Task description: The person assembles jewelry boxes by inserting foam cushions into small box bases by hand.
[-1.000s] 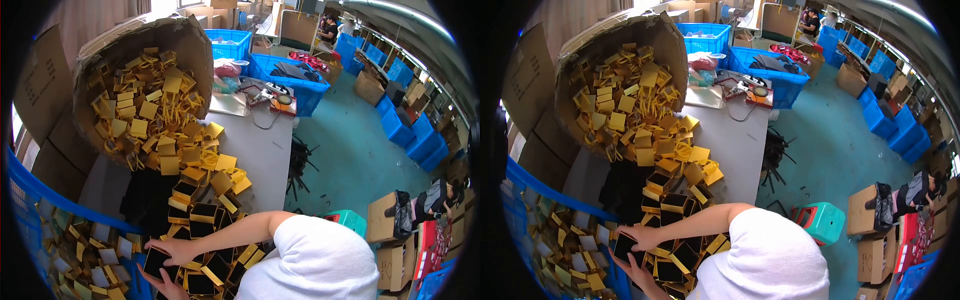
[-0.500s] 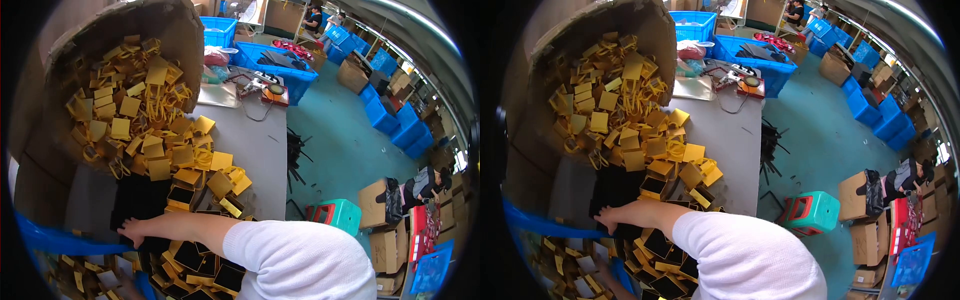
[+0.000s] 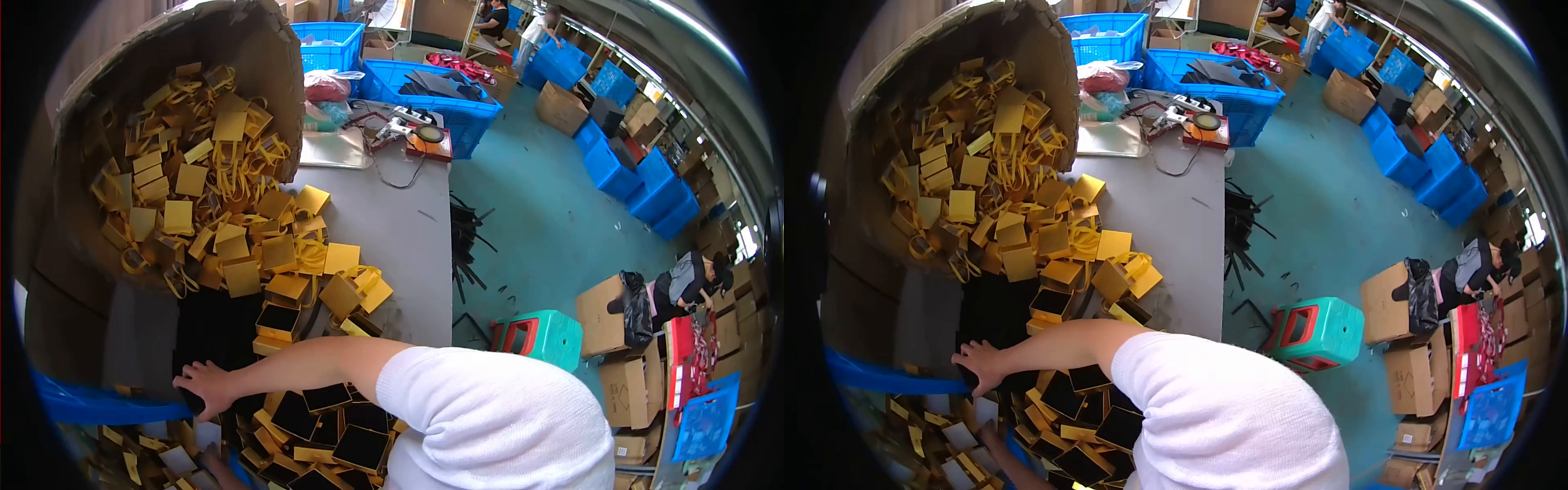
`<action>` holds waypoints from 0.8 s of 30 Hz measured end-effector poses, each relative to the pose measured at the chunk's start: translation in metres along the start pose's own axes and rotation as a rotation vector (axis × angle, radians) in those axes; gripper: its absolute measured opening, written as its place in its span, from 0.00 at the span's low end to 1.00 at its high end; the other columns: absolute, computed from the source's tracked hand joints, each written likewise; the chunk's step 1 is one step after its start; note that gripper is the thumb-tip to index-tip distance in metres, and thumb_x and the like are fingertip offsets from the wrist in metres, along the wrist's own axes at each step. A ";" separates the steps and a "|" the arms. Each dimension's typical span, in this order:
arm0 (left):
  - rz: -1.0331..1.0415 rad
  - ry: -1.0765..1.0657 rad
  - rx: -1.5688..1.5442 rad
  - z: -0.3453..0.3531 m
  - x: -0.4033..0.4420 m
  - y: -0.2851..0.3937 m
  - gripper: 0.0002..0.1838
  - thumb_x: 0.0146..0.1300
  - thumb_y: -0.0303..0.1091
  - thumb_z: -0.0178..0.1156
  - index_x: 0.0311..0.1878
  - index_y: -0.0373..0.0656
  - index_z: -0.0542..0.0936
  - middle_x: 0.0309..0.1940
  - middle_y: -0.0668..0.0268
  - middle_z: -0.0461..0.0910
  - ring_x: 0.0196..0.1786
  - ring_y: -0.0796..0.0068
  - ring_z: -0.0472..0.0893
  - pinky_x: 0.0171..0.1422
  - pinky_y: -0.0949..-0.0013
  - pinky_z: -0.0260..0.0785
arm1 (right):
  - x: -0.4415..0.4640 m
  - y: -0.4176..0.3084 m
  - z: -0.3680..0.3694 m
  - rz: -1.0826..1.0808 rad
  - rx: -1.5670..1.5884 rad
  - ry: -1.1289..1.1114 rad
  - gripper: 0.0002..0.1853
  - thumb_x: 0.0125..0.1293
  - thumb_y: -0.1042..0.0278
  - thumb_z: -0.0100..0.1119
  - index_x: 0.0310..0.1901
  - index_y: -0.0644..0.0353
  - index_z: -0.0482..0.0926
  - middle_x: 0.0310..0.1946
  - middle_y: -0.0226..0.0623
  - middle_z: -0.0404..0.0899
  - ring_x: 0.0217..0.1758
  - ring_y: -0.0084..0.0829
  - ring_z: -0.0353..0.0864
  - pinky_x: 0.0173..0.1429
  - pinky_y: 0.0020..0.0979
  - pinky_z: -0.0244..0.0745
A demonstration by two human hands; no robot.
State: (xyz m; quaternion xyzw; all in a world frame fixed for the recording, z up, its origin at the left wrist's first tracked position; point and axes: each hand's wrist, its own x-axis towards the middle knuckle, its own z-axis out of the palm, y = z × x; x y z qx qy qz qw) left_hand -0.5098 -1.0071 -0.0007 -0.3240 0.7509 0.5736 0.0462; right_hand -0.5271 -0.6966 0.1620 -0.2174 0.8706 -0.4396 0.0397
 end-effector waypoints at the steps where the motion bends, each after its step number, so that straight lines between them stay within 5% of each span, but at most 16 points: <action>1: -0.100 -0.002 -0.077 0.001 -0.023 0.011 0.33 0.59 0.37 0.54 0.69 0.42 0.63 0.65 0.49 0.63 0.60 0.53 0.70 0.62 0.57 0.67 | -0.007 -0.002 -0.004 -0.006 -0.001 0.007 0.46 0.42 0.46 0.71 0.62 0.54 0.61 0.53 0.48 0.63 0.56 0.47 0.63 0.57 0.48 0.61; 4: 0.148 0.034 -0.001 -0.004 -0.088 0.043 0.31 0.61 0.37 0.52 0.68 0.42 0.64 0.64 0.51 0.65 0.61 0.55 0.70 0.62 0.59 0.66 | -0.027 -0.010 -0.014 0.001 0.096 0.065 0.43 0.42 0.45 0.70 0.59 0.54 0.63 0.52 0.46 0.64 0.56 0.45 0.63 0.56 0.46 0.59; 7: 0.484 0.114 0.113 -0.016 -0.150 0.061 0.28 0.64 0.38 0.49 0.67 0.43 0.65 0.61 0.53 0.67 0.61 0.57 0.70 0.61 0.63 0.66 | -0.042 -0.027 -0.001 -0.247 0.039 0.177 0.41 0.40 0.43 0.71 0.55 0.54 0.67 0.52 0.46 0.65 0.55 0.45 0.63 0.56 0.46 0.58; 9: 0.646 0.166 0.160 -0.018 -0.185 0.068 0.26 0.65 0.38 0.48 0.66 0.43 0.65 0.60 0.55 0.68 0.61 0.59 0.70 0.61 0.64 0.66 | -0.051 -0.044 0.022 -0.597 -0.035 0.241 0.40 0.37 0.40 0.71 0.51 0.55 0.72 0.51 0.46 0.67 0.55 0.45 0.64 0.57 0.46 0.56; 13: 0.532 -0.027 -0.184 0.013 -0.245 0.076 0.25 0.66 0.39 0.47 0.65 0.41 0.65 0.60 0.57 0.68 0.61 0.63 0.69 0.62 0.62 0.66 | -0.073 -0.066 0.038 -0.770 0.018 0.157 0.35 0.44 0.38 0.67 0.47 0.58 0.77 0.50 0.50 0.70 0.57 0.48 0.65 0.62 0.51 0.53; 15: 0.404 -0.166 -0.483 0.023 -0.256 0.078 0.24 0.67 0.39 0.46 0.65 0.41 0.65 0.60 0.59 0.68 0.61 0.65 0.69 0.62 0.61 0.65 | -0.083 -0.066 0.042 -0.853 -0.048 0.304 0.29 0.51 0.43 0.63 0.47 0.59 0.76 0.48 0.51 0.73 0.56 0.46 0.69 0.65 0.53 0.53; 17: 0.321 -0.312 -0.743 0.028 -0.249 0.076 0.24 0.68 0.40 0.46 0.64 0.40 0.65 0.59 0.60 0.68 0.61 0.66 0.69 0.62 0.60 0.65 | -0.095 -0.074 0.026 -0.780 -0.073 0.227 0.26 0.52 0.46 0.62 0.46 0.58 0.77 0.47 0.49 0.75 0.55 0.44 0.71 0.66 0.51 0.53; 18: 0.425 -0.205 -0.584 0.041 -0.275 0.087 0.23 0.66 0.40 0.45 0.62 0.41 0.66 0.57 0.61 0.70 0.60 0.69 0.70 0.63 0.62 0.64 | -0.102 -0.084 0.017 -0.712 -0.075 0.142 0.24 0.54 0.49 0.61 0.46 0.58 0.77 0.45 0.46 0.76 0.55 0.42 0.73 0.67 0.50 0.54; 20: 0.373 -0.204 -0.597 0.055 -0.291 0.093 0.23 0.66 0.40 0.46 0.62 0.44 0.67 0.56 0.62 0.71 0.60 0.68 0.71 0.64 0.64 0.65 | -0.111 -0.091 -0.014 -0.529 0.153 -0.072 0.16 0.55 0.55 0.59 0.42 0.54 0.76 0.43 0.35 0.78 0.50 0.38 0.75 0.57 0.44 0.66; 21: 0.281 -0.240 -0.780 0.062 -0.290 0.098 0.21 0.69 0.39 0.44 0.62 0.44 0.67 0.56 0.60 0.72 0.59 0.67 0.72 0.63 0.64 0.65 | -0.106 -0.076 -0.010 -0.789 0.028 0.149 0.14 0.55 0.61 0.60 0.43 0.55 0.76 0.44 0.37 0.77 0.50 0.40 0.74 0.53 0.44 0.68; 23: 0.608 0.039 -0.115 0.059 -0.305 0.105 0.17 0.72 0.36 0.46 0.60 0.43 0.70 0.56 0.59 0.72 0.60 0.68 0.71 0.66 0.65 0.60 | -0.112 -0.084 -0.015 -0.572 0.179 0.570 0.19 0.54 0.77 0.58 0.50 0.59 0.74 0.49 0.41 0.74 0.56 0.46 0.72 0.60 0.42 0.66; 24: 0.599 0.074 -0.197 0.060 -0.317 0.114 0.15 0.72 0.36 0.45 0.58 0.42 0.72 0.55 0.59 0.72 0.59 0.68 0.71 0.66 0.67 0.58 | -0.113 -0.083 -0.009 -0.332 0.245 0.559 0.20 0.57 0.82 0.53 0.53 0.61 0.73 0.50 0.42 0.75 0.55 0.40 0.74 0.58 0.35 0.70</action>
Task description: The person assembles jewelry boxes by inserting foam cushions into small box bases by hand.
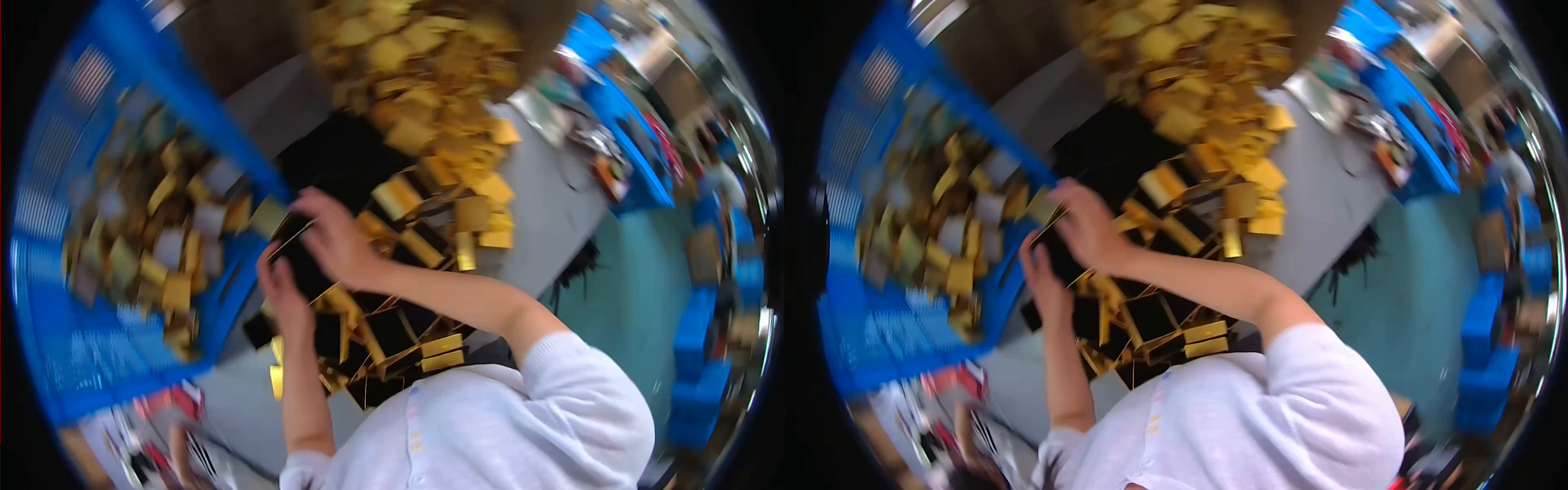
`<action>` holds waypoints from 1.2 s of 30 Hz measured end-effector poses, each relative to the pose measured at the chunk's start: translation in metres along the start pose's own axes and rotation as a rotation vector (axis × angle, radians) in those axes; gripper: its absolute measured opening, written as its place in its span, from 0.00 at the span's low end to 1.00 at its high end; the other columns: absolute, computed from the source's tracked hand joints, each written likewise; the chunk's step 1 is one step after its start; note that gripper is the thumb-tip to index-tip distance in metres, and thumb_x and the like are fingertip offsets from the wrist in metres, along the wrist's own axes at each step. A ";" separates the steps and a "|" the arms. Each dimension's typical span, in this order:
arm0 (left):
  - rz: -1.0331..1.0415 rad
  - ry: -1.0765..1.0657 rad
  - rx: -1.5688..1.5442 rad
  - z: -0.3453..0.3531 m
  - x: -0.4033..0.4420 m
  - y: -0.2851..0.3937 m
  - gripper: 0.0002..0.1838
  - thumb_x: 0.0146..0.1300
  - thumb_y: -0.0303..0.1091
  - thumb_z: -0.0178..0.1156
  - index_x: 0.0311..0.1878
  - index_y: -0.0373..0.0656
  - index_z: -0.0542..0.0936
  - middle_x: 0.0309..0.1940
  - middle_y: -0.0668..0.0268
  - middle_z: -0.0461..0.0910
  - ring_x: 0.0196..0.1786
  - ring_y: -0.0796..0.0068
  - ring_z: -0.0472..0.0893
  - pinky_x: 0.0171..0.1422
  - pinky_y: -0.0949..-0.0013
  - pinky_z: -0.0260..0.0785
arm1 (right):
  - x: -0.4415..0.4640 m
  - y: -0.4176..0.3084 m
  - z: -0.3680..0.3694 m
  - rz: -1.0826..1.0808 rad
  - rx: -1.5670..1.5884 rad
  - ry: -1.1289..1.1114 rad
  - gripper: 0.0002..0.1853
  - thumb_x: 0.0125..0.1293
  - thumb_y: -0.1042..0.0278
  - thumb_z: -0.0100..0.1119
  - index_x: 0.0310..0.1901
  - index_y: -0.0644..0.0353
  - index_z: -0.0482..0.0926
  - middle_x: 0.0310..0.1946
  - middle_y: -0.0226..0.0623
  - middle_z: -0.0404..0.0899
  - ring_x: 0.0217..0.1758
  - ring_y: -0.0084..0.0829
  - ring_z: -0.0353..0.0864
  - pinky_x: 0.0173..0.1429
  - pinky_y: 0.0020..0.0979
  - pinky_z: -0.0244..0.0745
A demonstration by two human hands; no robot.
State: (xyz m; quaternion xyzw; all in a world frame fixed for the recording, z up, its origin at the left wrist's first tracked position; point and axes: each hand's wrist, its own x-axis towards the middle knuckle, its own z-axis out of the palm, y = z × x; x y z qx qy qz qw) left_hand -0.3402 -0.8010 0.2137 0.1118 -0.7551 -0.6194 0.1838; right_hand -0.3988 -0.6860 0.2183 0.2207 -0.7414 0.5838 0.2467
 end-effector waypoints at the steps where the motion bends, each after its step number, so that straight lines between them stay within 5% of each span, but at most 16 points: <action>1: -0.061 -0.005 -0.108 -0.001 0.000 0.001 0.15 0.73 0.37 0.45 0.57 0.43 0.72 0.54 0.61 0.73 0.57 0.71 0.71 0.65 0.69 0.59 | -0.002 -0.003 -0.005 0.369 0.170 -0.234 0.19 0.62 0.82 0.53 0.55 0.62 0.72 0.49 0.39 0.77 0.51 0.30 0.77 0.51 0.26 0.73; 2: -0.165 0.004 -0.266 -0.002 0.002 -0.003 0.14 0.73 0.36 0.45 0.55 0.42 0.74 0.54 0.62 0.72 0.61 0.71 0.67 0.67 0.69 0.54 | -0.008 0.004 -0.005 0.401 0.152 -0.308 0.18 0.63 0.81 0.53 0.55 0.61 0.72 0.48 0.37 0.78 0.49 0.26 0.78 0.49 0.24 0.73; 5: -0.135 -0.004 -0.193 -0.008 0.003 -0.013 0.12 0.73 0.35 0.49 0.54 0.44 0.74 0.44 0.70 0.74 0.43 0.80 0.69 0.50 0.78 0.61 | -0.007 -0.002 0.001 0.541 0.141 -0.307 0.15 0.66 0.78 0.53 0.54 0.61 0.73 0.45 0.32 0.80 0.43 0.19 0.78 0.45 0.20 0.72; 6: -0.180 0.002 -0.238 -0.011 0.003 -0.012 0.11 0.71 0.32 0.50 0.54 0.42 0.74 0.44 0.69 0.75 0.45 0.80 0.70 0.52 0.77 0.62 | -0.009 0.007 0.011 0.432 0.207 -0.214 0.13 0.64 0.74 0.57 0.51 0.62 0.74 0.43 0.40 0.81 0.38 0.26 0.81 0.39 0.24 0.73; 9: -0.174 -0.140 -0.177 -0.029 0.012 -0.017 0.14 0.68 0.30 0.54 0.55 0.40 0.73 0.44 0.67 0.76 0.47 0.79 0.73 0.55 0.76 0.63 | 0.002 0.022 0.006 0.536 0.366 -0.470 0.12 0.67 0.73 0.53 0.52 0.61 0.74 0.44 0.34 0.79 0.40 0.22 0.78 0.46 0.21 0.73; 11: -0.125 -0.265 -0.058 -0.051 0.028 -0.027 0.16 0.66 0.30 0.57 0.57 0.39 0.73 0.43 0.66 0.76 0.48 0.77 0.74 0.55 0.75 0.64 | 0.026 0.062 0.001 0.474 0.128 -0.298 0.12 0.64 0.68 0.59 0.48 0.61 0.76 0.39 0.41 0.81 0.41 0.32 0.82 0.44 0.28 0.75; 13: -0.337 -0.371 -0.101 -0.085 0.054 -0.044 0.23 0.61 0.31 0.62 0.59 0.39 0.71 0.46 0.60 0.77 0.53 0.70 0.75 0.58 0.69 0.66 | 0.049 0.124 0.002 0.377 -0.213 -0.200 0.17 0.62 0.61 0.62 0.47 0.61 0.75 0.41 0.45 0.79 0.47 0.39 0.80 0.50 0.35 0.75; 15: -0.088 0.251 0.350 -0.116 0.110 -0.093 0.26 0.57 0.31 0.64 0.59 0.39 0.71 0.52 0.54 0.74 0.55 0.62 0.74 0.58 0.62 0.68 | 0.061 0.195 0.000 0.393 -0.489 -0.315 0.26 0.57 0.53 0.65 0.52 0.60 0.71 0.48 0.51 0.76 0.54 0.46 0.75 0.56 0.42 0.72; 17: 0.211 0.539 0.824 -0.144 0.160 -0.140 0.27 0.54 0.31 0.65 0.58 0.40 0.70 0.54 0.51 0.70 0.54 0.53 0.74 0.55 0.56 0.70 | 0.063 0.228 0.010 0.517 -0.566 -0.417 0.30 0.55 0.50 0.65 0.54 0.59 0.68 0.51 0.52 0.74 0.56 0.48 0.74 0.57 0.43 0.71; 20: 0.166 0.414 1.155 -0.153 0.192 -0.182 0.26 0.54 0.30 0.63 0.57 0.41 0.69 0.52 0.52 0.68 0.52 0.48 0.73 0.54 0.54 0.70 | 0.077 0.234 0.026 0.641 -0.740 -0.563 0.36 0.53 0.45 0.66 0.57 0.57 0.63 0.55 0.53 0.71 0.58 0.51 0.71 0.59 0.45 0.70; 28: 0.112 0.336 1.030 -0.160 0.139 -0.187 0.22 0.57 0.33 0.63 0.56 0.44 0.72 0.42 0.53 0.78 0.43 0.46 0.78 0.45 0.54 0.73 | 0.063 0.202 -0.024 0.669 -0.452 -0.358 0.35 0.57 0.44 0.64 0.58 0.61 0.65 0.53 0.54 0.73 0.56 0.48 0.75 0.59 0.39 0.70; 30: -0.113 0.371 0.795 -0.165 0.106 -0.177 0.17 0.58 0.35 0.64 0.50 0.40 0.77 0.33 0.54 0.82 0.37 0.49 0.80 0.44 0.57 0.72 | 0.052 0.192 -0.039 0.660 -0.343 -0.273 0.33 0.60 0.45 0.62 0.58 0.60 0.65 0.52 0.50 0.74 0.54 0.42 0.76 0.58 0.36 0.69; 33: -0.035 0.417 0.556 -0.178 0.066 -0.169 0.13 0.59 0.37 0.65 0.41 0.39 0.80 0.25 0.57 0.82 0.33 0.57 0.82 0.42 0.62 0.72 | 0.041 0.161 -0.050 0.654 -0.131 -0.242 0.30 0.62 0.49 0.61 0.58 0.60 0.66 0.50 0.47 0.74 0.50 0.36 0.76 0.55 0.32 0.70; 34: -0.243 0.370 0.465 -0.185 0.055 -0.170 0.10 0.57 0.36 0.67 0.36 0.41 0.80 0.39 0.57 0.82 0.44 0.64 0.81 0.48 0.67 0.71 | 0.039 0.142 -0.051 0.654 -0.059 -0.259 0.26 0.64 0.56 0.62 0.59 0.58 0.66 0.49 0.42 0.74 0.48 0.29 0.75 0.52 0.28 0.71; 35: -0.246 0.369 0.461 -0.182 0.041 -0.159 0.10 0.57 0.36 0.67 0.36 0.41 0.80 0.39 0.57 0.82 0.44 0.64 0.81 0.48 0.67 0.71 | 0.036 0.129 -0.049 0.655 -0.064 -0.260 0.26 0.64 0.56 0.62 0.59 0.58 0.66 0.49 0.42 0.74 0.48 0.29 0.75 0.52 0.28 0.71; 36: -0.031 0.421 0.514 -0.175 0.027 -0.136 0.09 0.54 0.34 0.69 0.34 0.42 0.80 0.49 0.55 0.77 0.51 0.60 0.77 0.54 0.64 0.69 | 0.033 0.119 -0.049 0.527 0.011 -0.285 0.25 0.63 0.59 0.62 0.59 0.58 0.67 0.48 0.40 0.74 0.48 0.28 0.74 0.51 0.27 0.70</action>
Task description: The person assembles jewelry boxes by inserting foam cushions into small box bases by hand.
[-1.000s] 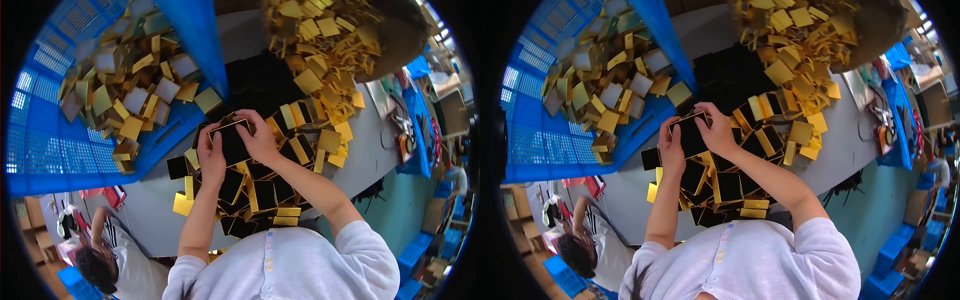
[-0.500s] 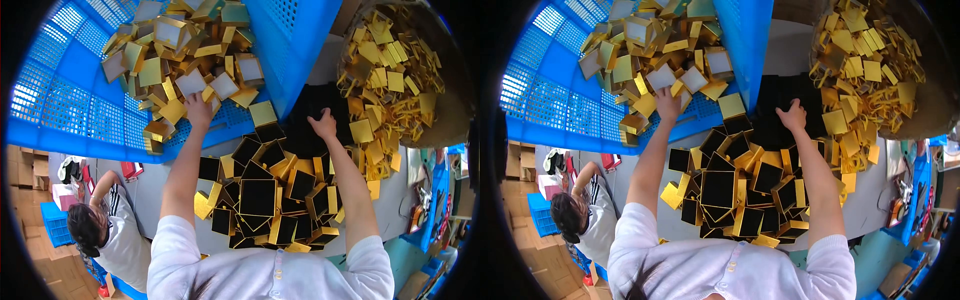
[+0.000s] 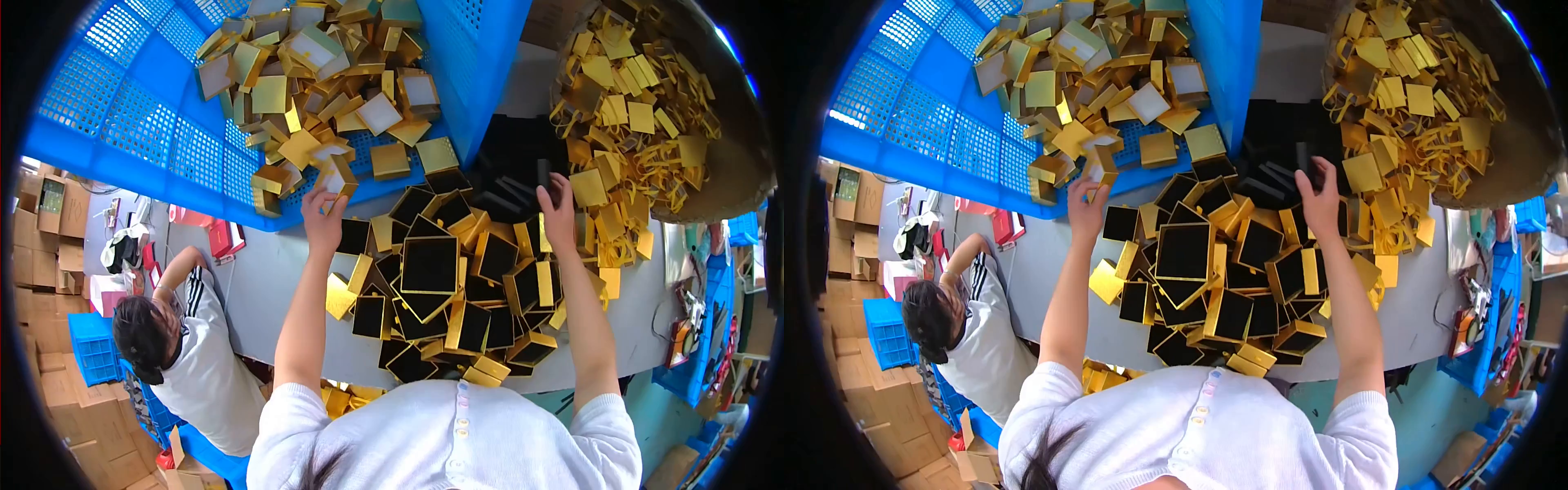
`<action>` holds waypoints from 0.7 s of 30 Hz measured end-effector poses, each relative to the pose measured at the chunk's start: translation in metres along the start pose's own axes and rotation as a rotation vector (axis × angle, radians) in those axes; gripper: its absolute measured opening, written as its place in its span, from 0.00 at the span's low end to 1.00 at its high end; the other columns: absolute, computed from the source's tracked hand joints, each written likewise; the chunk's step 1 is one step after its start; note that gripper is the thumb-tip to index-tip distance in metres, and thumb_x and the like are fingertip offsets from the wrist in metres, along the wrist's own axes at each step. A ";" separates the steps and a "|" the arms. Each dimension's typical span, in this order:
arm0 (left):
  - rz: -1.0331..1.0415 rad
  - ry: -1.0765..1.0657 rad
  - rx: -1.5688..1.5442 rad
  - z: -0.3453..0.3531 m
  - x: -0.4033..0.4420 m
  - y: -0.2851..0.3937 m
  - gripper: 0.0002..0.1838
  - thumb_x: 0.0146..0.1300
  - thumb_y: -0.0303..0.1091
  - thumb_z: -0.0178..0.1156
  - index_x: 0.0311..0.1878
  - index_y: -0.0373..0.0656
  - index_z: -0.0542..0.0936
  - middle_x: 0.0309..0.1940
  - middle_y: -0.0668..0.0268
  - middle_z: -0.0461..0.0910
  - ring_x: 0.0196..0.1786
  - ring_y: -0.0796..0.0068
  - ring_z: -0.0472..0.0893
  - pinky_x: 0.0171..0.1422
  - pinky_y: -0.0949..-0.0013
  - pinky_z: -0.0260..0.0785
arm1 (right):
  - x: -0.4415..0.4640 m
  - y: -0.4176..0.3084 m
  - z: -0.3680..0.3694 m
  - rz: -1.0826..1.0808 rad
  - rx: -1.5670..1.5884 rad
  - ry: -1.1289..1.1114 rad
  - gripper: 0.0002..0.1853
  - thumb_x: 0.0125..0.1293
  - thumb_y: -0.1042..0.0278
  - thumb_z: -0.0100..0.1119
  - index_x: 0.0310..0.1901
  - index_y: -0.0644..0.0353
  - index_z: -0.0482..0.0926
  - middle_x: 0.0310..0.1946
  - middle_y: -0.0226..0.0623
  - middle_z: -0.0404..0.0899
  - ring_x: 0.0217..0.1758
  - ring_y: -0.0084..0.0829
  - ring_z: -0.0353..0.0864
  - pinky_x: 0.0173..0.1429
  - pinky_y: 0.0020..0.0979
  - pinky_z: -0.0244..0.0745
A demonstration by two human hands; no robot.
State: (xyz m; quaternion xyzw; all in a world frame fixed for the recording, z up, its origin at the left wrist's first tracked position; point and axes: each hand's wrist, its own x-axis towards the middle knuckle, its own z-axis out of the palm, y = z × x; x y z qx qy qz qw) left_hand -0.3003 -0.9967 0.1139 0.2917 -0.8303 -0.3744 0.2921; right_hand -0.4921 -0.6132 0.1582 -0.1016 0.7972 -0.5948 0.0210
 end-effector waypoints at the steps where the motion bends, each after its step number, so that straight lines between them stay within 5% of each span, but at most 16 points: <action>1: 0.200 0.105 0.005 -0.009 -0.011 0.021 0.08 0.51 0.33 0.71 0.31 0.43 0.81 0.58 0.53 0.71 0.59 0.56 0.73 0.59 0.60 0.66 | -0.008 -0.008 0.002 -0.137 0.046 -0.037 0.24 0.63 0.63 0.62 0.59 0.58 0.67 0.48 0.39 0.73 0.48 0.26 0.74 0.51 0.26 0.70; 5: 0.193 -0.130 -0.438 -0.028 -0.039 0.080 0.10 0.46 0.30 0.73 0.31 0.45 0.81 0.65 0.55 0.62 0.64 0.51 0.66 0.67 0.56 0.59 | -0.041 -0.067 0.015 -0.371 0.027 -0.233 0.28 0.56 0.67 0.64 0.60 0.54 0.69 0.57 0.41 0.68 0.60 0.35 0.70 0.61 0.31 0.66; 7: 0.419 -0.185 -0.199 -0.036 -0.052 0.112 0.24 0.40 0.31 0.75 0.44 0.46 0.79 0.64 0.55 0.63 0.64 0.50 0.65 0.68 0.55 0.58 | -0.057 -0.105 0.019 -0.509 -0.061 -0.344 0.30 0.52 0.66 0.66 0.59 0.53 0.70 0.62 0.45 0.64 0.64 0.42 0.67 0.66 0.36 0.63; 11: 0.357 -0.312 -0.144 -0.047 -0.071 0.174 0.42 0.36 0.30 0.75 0.61 0.50 0.70 0.63 0.55 0.62 0.65 0.50 0.62 0.68 0.55 0.58 | -0.081 -0.147 0.026 -0.773 -0.191 -0.480 0.31 0.48 0.65 0.68 0.57 0.50 0.73 0.64 0.47 0.62 0.65 0.49 0.63 0.67 0.43 0.61; 13: 0.460 -0.442 -0.026 -0.047 -0.077 0.182 0.55 0.35 0.29 0.74 0.71 0.52 0.57 0.61 0.54 0.62 0.65 0.50 0.61 0.67 0.55 0.59 | -0.086 -0.154 0.026 -0.799 -0.201 -0.511 0.30 0.47 0.66 0.68 0.56 0.50 0.75 0.64 0.47 0.62 0.64 0.51 0.63 0.67 0.45 0.60; 21: 0.440 -0.656 -0.015 -0.052 -0.089 0.195 0.57 0.34 0.29 0.73 0.73 0.47 0.55 0.64 0.53 0.62 0.66 0.52 0.62 0.71 0.58 0.55 | -0.106 -0.153 0.015 -0.879 -0.422 -0.669 0.28 0.45 0.67 0.65 0.53 0.50 0.77 0.64 0.47 0.62 0.67 0.53 0.58 0.69 0.50 0.57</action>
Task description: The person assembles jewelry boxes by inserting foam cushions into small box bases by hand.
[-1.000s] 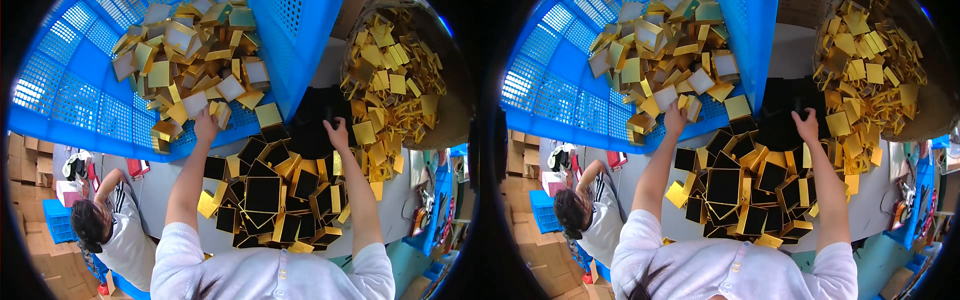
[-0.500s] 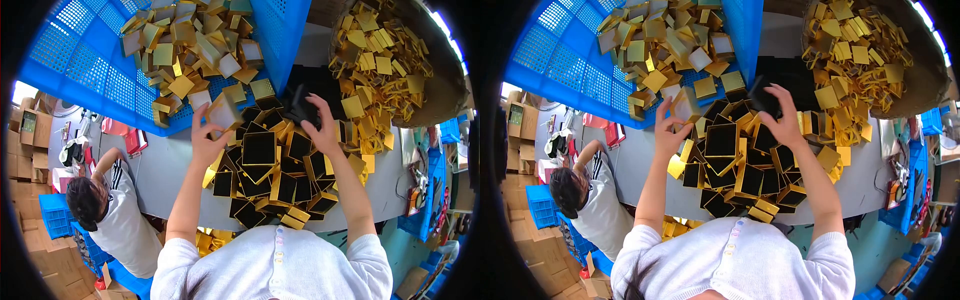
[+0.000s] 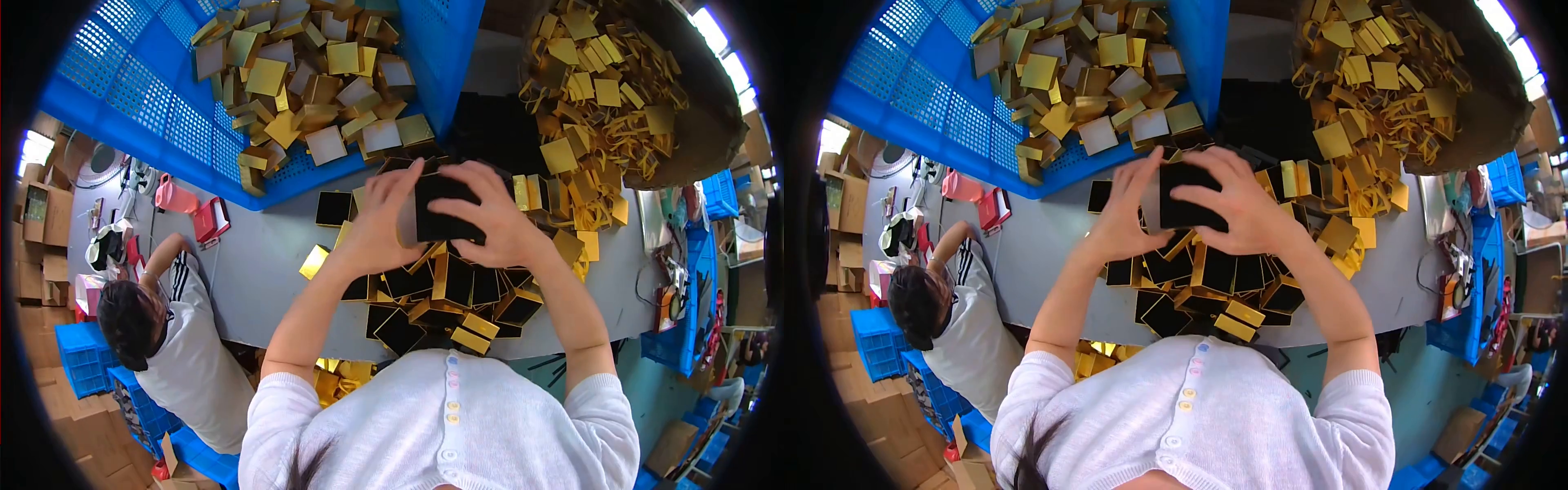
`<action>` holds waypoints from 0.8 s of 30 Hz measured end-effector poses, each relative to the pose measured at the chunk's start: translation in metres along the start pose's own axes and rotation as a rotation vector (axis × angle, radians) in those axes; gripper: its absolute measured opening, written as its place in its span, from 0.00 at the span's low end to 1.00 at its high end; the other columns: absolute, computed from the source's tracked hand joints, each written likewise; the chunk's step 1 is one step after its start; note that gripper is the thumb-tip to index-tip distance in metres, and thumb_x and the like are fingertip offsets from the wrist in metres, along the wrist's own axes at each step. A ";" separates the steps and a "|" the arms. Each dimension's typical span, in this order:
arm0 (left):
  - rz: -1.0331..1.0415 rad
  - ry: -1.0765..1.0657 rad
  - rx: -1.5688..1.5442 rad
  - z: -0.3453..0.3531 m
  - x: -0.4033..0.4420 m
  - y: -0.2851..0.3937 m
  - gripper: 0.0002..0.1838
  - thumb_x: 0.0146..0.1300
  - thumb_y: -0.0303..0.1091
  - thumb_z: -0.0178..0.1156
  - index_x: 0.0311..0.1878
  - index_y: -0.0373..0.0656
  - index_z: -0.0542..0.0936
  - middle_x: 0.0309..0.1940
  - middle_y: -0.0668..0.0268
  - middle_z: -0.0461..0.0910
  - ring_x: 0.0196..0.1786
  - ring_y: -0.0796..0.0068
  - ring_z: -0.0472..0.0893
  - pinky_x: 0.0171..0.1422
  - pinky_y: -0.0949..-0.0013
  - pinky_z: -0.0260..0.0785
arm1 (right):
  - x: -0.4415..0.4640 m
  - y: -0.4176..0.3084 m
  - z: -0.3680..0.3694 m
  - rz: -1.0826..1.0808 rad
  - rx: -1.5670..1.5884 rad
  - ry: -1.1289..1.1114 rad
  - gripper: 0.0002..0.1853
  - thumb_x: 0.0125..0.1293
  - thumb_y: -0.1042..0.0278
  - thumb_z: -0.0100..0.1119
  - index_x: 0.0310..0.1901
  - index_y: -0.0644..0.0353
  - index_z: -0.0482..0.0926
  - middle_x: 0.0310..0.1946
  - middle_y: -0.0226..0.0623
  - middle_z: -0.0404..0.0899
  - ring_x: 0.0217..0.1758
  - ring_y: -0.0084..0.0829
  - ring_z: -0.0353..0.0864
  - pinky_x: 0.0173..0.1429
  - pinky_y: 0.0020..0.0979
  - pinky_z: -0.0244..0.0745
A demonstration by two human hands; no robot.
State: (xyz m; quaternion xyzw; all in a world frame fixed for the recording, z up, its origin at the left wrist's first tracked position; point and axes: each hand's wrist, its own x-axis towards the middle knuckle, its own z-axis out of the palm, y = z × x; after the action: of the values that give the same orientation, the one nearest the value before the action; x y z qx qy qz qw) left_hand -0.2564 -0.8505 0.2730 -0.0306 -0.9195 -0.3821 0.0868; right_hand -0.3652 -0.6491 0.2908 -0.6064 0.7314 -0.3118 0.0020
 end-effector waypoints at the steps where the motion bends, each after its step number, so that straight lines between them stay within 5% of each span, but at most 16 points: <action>1: 0.086 0.031 -0.096 0.005 -0.001 0.002 0.57 0.34 0.29 0.73 0.72 0.46 0.55 0.64 0.53 0.61 0.66 0.51 0.62 0.71 0.57 0.55 | -0.002 -0.001 0.003 -0.013 0.018 -0.090 0.27 0.46 0.67 0.64 0.53 0.50 0.77 0.65 0.47 0.61 0.69 0.54 0.55 0.70 0.51 0.55; 6: 0.245 0.076 -0.334 0.034 -0.010 -0.001 0.56 0.37 0.29 0.72 0.73 0.46 0.54 0.63 0.53 0.59 0.65 0.49 0.60 0.70 0.55 0.56 | -0.011 -0.006 0.010 -0.044 0.030 -0.134 0.25 0.54 0.61 0.56 0.57 0.49 0.75 0.72 0.46 0.51 0.76 0.55 0.42 0.75 0.55 0.42; 9: 0.216 0.109 -0.380 0.036 -0.010 0.006 0.55 0.37 0.29 0.72 0.73 0.46 0.54 0.64 0.52 0.59 0.66 0.50 0.59 0.71 0.56 0.55 | -0.021 -0.004 0.022 0.259 0.248 0.109 0.31 0.66 0.60 0.48 0.71 0.52 0.56 0.74 0.50 0.40 0.77 0.52 0.38 0.77 0.48 0.38; 10: 0.203 0.132 -0.368 0.035 -0.008 0.008 0.55 0.38 0.29 0.72 0.73 0.46 0.55 0.64 0.53 0.58 0.67 0.50 0.58 0.71 0.56 0.54 | -0.022 0.003 0.037 0.434 0.462 0.322 0.29 0.70 0.63 0.46 0.70 0.55 0.55 0.70 0.52 0.53 0.73 0.41 0.55 0.73 0.39 0.53; 12: 0.202 0.191 -0.394 0.037 -0.007 0.011 0.53 0.41 0.30 0.72 0.73 0.46 0.55 0.65 0.53 0.58 0.67 0.52 0.59 0.71 0.57 0.55 | -0.022 0.004 0.034 0.652 0.825 0.256 0.25 0.71 0.68 0.47 0.68 0.56 0.58 0.56 0.45 0.72 0.57 0.26 0.73 0.59 0.28 0.68; 13: 0.199 0.243 -0.415 0.038 -0.007 0.013 0.51 0.45 0.31 0.71 0.73 0.46 0.55 0.66 0.54 0.57 0.67 0.55 0.60 0.70 0.59 0.55 | -0.023 0.003 0.037 0.653 0.824 0.257 0.25 0.71 0.68 0.47 0.68 0.56 0.58 0.56 0.45 0.72 0.57 0.26 0.73 0.59 0.28 0.68; 15: 0.196 0.290 -0.438 0.044 -0.007 0.017 0.49 0.48 0.32 0.71 0.73 0.46 0.55 0.67 0.55 0.56 0.66 0.57 0.61 0.70 0.60 0.56 | -0.022 0.000 0.048 0.693 0.861 0.359 0.24 0.70 0.69 0.51 0.66 0.57 0.62 0.40 0.34 0.79 0.39 0.18 0.75 0.43 0.21 0.71; 17: -0.153 0.394 -0.946 0.056 -0.007 0.021 0.35 0.61 0.30 0.63 0.70 0.45 0.60 0.63 0.58 0.64 0.61 0.67 0.68 0.66 0.67 0.60 | -0.022 -0.004 0.060 0.723 0.865 0.418 0.23 0.69 0.69 0.52 0.65 0.57 0.64 0.37 0.32 0.79 0.36 0.17 0.75 0.40 0.21 0.70; 19: -0.311 0.322 -1.031 0.064 -0.011 0.005 0.29 0.64 0.27 0.58 0.67 0.44 0.63 0.59 0.60 0.68 0.58 0.71 0.70 0.64 0.70 0.62 | -0.031 0.008 0.074 0.758 0.799 0.422 0.18 0.67 0.71 0.56 0.59 0.58 0.70 0.30 0.29 0.78 0.30 0.14 0.71 0.33 0.20 0.66; 20: -0.467 0.255 -1.107 0.064 -0.010 0.001 0.23 0.67 0.25 0.54 0.64 0.42 0.66 0.56 0.61 0.72 0.55 0.75 0.73 0.62 0.73 0.63 | -0.032 0.009 0.073 0.764 0.797 0.427 0.18 0.67 0.71 0.56 0.59 0.58 0.70 0.30 0.29 0.78 0.30 0.14 0.71 0.33 0.20 0.66; 22: -0.440 0.264 -0.922 0.067 -0.012 0.002 0.19 0.66 0.25 0.55 0.60 0.40 0.70 0.50 0.63 0.76 0.53 0.76 0.74 0.60 0.75 0.65 | -0.034 0.003 0.071 0.881 0.807 0.282 0.15 0.70 0.72 0.53 0.57 0.59 0.70 0.37 0.32 0.79 0.40 0.17 0.75 0.45 0.20 0.70; 24: -0.405 0.230 -0.850 0.070 -0.011 -0.002 0.20 0.65 0.24 0.56 0.60 0.41 0.71 0.51 0.62 0.75 0.54 0.75 0.74 0.60 0.74 0.66 | -0.035 0.003 0.071 0.905 0.804 0.280 0.13 0.70 0.71 0.53 0.54 0.60 0.70 0.38 0.31 0.79 0.42 0.17 0.75 0.47 0.21 0.70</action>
State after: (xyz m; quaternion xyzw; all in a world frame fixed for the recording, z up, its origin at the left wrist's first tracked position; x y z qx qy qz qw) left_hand -0.2549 -0.8025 0.2214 0.1586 -0.6539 -0.7341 0.0917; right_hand -0.3322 -0.6502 0.2193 -0.1415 0.7345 -0.6079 0.2663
